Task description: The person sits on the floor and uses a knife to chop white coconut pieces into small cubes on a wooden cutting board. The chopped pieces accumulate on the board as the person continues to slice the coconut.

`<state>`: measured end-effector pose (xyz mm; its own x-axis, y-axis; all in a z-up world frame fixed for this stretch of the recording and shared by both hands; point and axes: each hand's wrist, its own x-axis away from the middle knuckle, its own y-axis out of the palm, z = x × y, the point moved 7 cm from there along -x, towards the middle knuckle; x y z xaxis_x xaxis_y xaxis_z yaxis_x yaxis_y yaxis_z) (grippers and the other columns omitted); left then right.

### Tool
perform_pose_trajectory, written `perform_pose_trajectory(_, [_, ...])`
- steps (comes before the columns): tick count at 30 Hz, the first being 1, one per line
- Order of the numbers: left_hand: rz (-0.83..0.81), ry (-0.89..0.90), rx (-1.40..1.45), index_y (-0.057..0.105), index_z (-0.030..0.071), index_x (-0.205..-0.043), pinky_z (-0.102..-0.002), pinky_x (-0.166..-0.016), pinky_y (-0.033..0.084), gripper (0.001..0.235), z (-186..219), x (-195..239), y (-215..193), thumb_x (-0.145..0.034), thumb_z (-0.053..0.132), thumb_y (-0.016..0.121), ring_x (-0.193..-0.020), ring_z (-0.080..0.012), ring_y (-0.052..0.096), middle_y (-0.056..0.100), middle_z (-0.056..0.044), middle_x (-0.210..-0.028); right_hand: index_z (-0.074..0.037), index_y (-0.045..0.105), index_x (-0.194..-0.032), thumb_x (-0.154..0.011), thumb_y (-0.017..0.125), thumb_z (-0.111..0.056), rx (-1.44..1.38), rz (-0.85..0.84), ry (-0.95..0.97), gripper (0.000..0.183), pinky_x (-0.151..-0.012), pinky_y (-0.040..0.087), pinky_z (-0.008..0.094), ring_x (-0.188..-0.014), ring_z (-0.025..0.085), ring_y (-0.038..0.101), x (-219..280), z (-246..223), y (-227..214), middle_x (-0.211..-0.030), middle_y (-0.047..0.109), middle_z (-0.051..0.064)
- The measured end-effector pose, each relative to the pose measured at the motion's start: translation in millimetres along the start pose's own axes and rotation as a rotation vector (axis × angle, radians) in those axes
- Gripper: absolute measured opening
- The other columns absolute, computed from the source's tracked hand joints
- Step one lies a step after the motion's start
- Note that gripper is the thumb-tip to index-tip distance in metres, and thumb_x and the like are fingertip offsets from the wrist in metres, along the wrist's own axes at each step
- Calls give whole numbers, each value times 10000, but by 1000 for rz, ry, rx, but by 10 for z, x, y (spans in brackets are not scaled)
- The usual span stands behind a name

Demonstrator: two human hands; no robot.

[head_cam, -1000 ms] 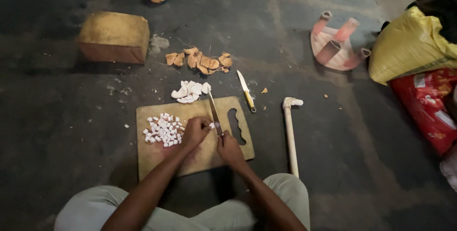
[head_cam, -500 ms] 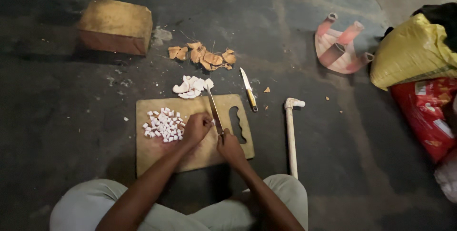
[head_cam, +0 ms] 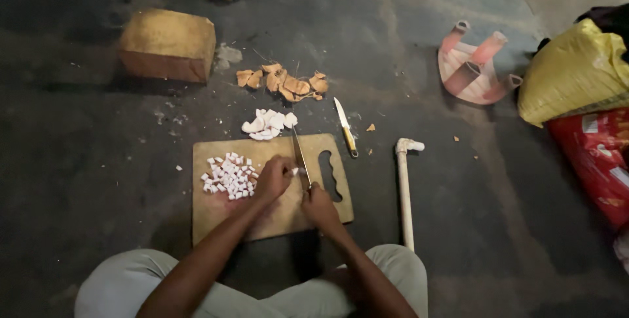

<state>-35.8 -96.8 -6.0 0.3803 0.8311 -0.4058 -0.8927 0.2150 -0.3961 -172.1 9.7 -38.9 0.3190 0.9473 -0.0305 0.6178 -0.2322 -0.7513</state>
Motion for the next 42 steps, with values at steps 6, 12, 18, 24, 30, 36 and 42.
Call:
perform_pose_trajectory(6, [-9, -75, 41, 666, 27, -860, -409, -693, 536, 125, -122, -17, 48, -761, -7, 735, -756, -322, 671, 649, -153, -824, 37, 571, -987, -962, 600, -216, -13, 27, -32, 256, -703, 533, 566, -840, 497, 681, -6, 31, -74, -840, 687, 296])
perform_pose_trajectory(12, [20, -156, -17, 643, 22, -785, -440, -684, 521, 153, -152, 16, 44, -762, 45, 792, -756, -351, 657, 638, -172, -805, 30, 564, -959, -961, 601, -204, 0, -20, -24, 237, -722, 531, 566, -836, 491, 689, 45, -140, -80, -841, 694, 293])
perform_pose_trajectory(18, [83, -52, -6, 658, 28, -842, -442, -702, 528, 112, -133, 32, 10, -771, 18, 745, -781, -364, 660, 649, -175, -842, 26, 553, -992, -952, 601, -192, 37, -60, 13, 226, -737, 521, 582, -855, 502, 677, 94, -282, -142, -858, 693, 304])
perform_pose_trajectory(24, [40, -129, 27, 666, 33, -831, -441, -706, 538, 90, -171, 17, 25, -776, 24, 736, -779, -355, 674, 663, -169, -839, 35, 539, -1004, -926, 586, -177, 137, -83, 19, 231, -728, 540, 582, -816, 513, 680, 145, -247, -67, -824, 681, 328])
perform_pose_trajectory(30, [27, -131, -57, 667, 43, -810, -456, -737, 533, 74, -199, 111, 115, -764, 35, 725, -822, -374, 665, 667, -173, -869, 51, 542, -1015, -916, 539, -144, 172, -57, -17, 219, -710, 535, 589, -800, 518, 678, 102, 76, 195, -823, 681, 329])
perform_pose_trajectory(36, [-5, -192, -167, 644, 41, -893, -454, -796, 520, 124, -218, -7, 92, -794, 66, 716, -901, -376, 650, 649, -177, -932, 28, 600, -1024, -967, 602, -274, -19, -176, -36, 308, -665, 551, 536, -745, 443, 692, -80, 99, -1, -833, 697, 292])
perform_pose_trajectory(42, [-51, 197, -201, 616, 2, -1206, -448, -981, 503, 407, 176, -30, 67, -801, -1, 575, -1155, -402, 591, 627, -202, -1197, -28, 544, -1065, -993, 561, -258, -394, -189, 352, 241, -441, 518, 423, -465, 222, 580, 9, -197, -608, -674, 577, 119])
